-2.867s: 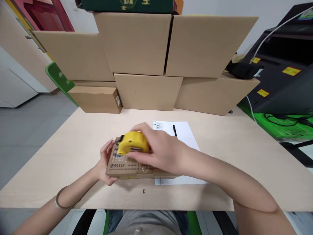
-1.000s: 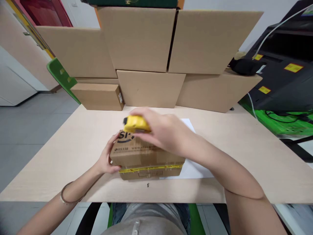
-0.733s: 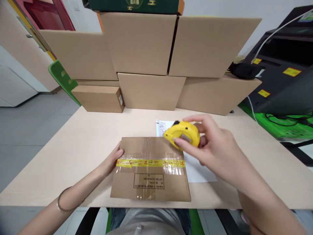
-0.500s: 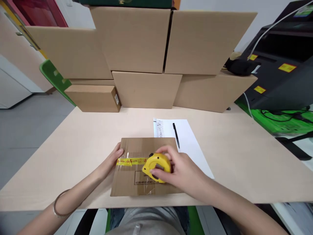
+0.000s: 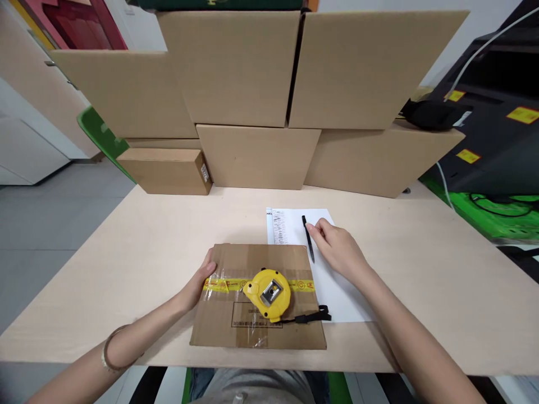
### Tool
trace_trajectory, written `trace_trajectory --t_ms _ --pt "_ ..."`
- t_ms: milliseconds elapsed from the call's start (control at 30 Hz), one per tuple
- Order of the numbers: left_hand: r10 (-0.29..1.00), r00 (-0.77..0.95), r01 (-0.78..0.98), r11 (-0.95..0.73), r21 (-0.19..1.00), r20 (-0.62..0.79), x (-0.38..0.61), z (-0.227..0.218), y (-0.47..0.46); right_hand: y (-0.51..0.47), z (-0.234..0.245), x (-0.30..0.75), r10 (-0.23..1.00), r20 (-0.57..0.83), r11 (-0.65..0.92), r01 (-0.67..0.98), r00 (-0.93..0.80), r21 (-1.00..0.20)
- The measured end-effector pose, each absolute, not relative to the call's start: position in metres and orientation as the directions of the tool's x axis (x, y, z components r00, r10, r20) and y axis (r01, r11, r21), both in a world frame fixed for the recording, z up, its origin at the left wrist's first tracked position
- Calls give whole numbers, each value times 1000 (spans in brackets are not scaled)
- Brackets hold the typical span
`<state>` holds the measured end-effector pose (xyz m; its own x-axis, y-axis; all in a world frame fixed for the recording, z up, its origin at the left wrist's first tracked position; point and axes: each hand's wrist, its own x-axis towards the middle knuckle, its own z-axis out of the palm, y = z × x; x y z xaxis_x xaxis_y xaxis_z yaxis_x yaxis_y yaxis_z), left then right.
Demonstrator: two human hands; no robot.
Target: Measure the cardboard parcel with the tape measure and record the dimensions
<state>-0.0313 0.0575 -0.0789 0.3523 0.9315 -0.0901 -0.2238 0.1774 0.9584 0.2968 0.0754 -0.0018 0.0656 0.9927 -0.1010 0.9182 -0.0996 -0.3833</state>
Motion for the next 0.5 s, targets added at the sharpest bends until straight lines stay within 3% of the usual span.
trace_trajectory --t_ms 100,233,333,500 --pt "922 377 -337 229 913 -92 -22 -74 57 105 -35 308 973 -198 -173 937 116 -303" --pt "923 374 -379 245 892 -95 -22 -76 55 113 -69 307 956 -253 -223 926 147 -305" --pt "916 377 -412 299 861 -137 -25 -79 50 115 -77 315 958 -252 -233 876 134 -422" --pt "897 396 -475 382 793 -195 -25 -72 42 126 -79 328 983 -185 -138 635 -7 -760"
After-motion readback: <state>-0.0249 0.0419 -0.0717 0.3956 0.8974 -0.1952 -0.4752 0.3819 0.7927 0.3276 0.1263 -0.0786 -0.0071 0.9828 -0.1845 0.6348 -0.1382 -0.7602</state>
